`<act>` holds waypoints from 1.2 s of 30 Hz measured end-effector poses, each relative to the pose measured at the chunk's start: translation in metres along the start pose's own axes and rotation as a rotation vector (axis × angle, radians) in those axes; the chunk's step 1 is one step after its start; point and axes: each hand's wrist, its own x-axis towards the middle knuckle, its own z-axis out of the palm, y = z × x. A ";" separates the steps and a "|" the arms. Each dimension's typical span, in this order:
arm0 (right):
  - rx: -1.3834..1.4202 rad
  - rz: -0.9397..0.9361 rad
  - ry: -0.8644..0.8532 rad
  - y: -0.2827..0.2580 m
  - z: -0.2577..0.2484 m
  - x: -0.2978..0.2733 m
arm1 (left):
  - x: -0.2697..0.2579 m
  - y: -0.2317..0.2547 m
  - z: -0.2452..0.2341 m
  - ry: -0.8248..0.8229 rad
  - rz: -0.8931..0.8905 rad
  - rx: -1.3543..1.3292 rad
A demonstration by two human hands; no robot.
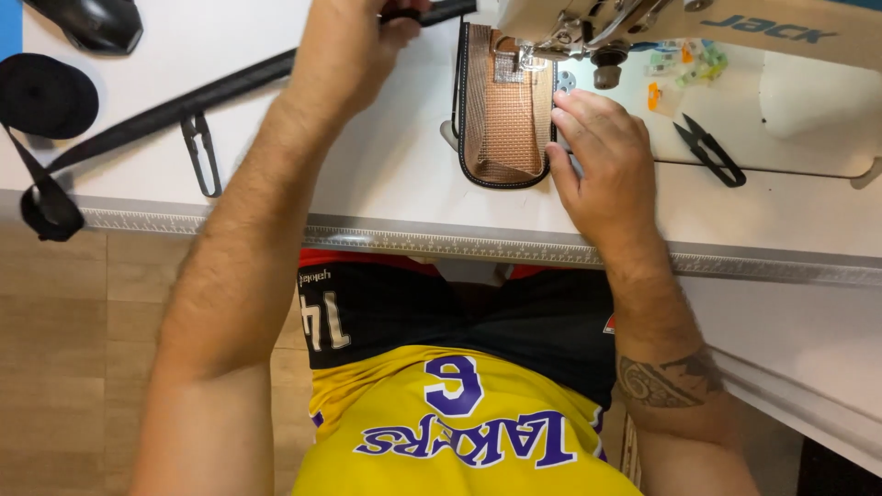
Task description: Sewing leather panels on an industrial machine and assembling bag components using clips.
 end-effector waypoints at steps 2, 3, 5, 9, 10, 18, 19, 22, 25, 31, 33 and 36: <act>-0.004 -0.014 0.006 0.000 0.000 0.001 | 0.009 0.013 0.016 -0.030 -0.031 -0.146; 0.004 -0.016 0.012 0.000 0.000 0.002 | 0.013 0.011 0.028 -0.034 0.018 -0.101; 0.011 -0.016 0.018 -0.001 -0.001 0.002 | 0.019 0.011 0.044 -0.040 0.069 -0.059; 0.021 0.007 -0.006 -0.001 -0.003 0.003 | 0.024 0.013 0.056 -0.061 0.017 -0.258; 0.026 0.003 -0.012 -0.001 -0.003 0.003 | 0.022 0.012 0.057 -0.069 0.006 -0.327; 0.006 -0.007 0.008 -0.001 0.000 0.002 | 0.029 0.015 0.058 -0.111 -0.083 -0.285; 0.010 -0.006 0.011 -0.001 0.000 0.003 | 0.032 0.019 0.056 -0.111 -0.096 -0.271; -0.004 -0.008 -0.006 -0.001 -0.001 0.004 | 0.037 0.014 0.066 -0.100 -0.146 -0.228; -0.020 -0.020 -0.016 -0.001 -0.001 0.004 | 0.035 0.023 0.058 -0.174 -0.249 -0.344; 0.259 0.104 -0.012 0.023 -0.003 0.006 | 0.035 0.026 0.044 -0.177 -0.389 -0.425; 0.274 0.092 -0.007 0.028 -0.005 0.013 | 0.033 0.021 0.053 -0.108 -0.362 -0.437; 0.247 0.075 0.002 0.031 0.002 0.018 | 0.029 0.018 0.054 -0.027 -0.296 -0.371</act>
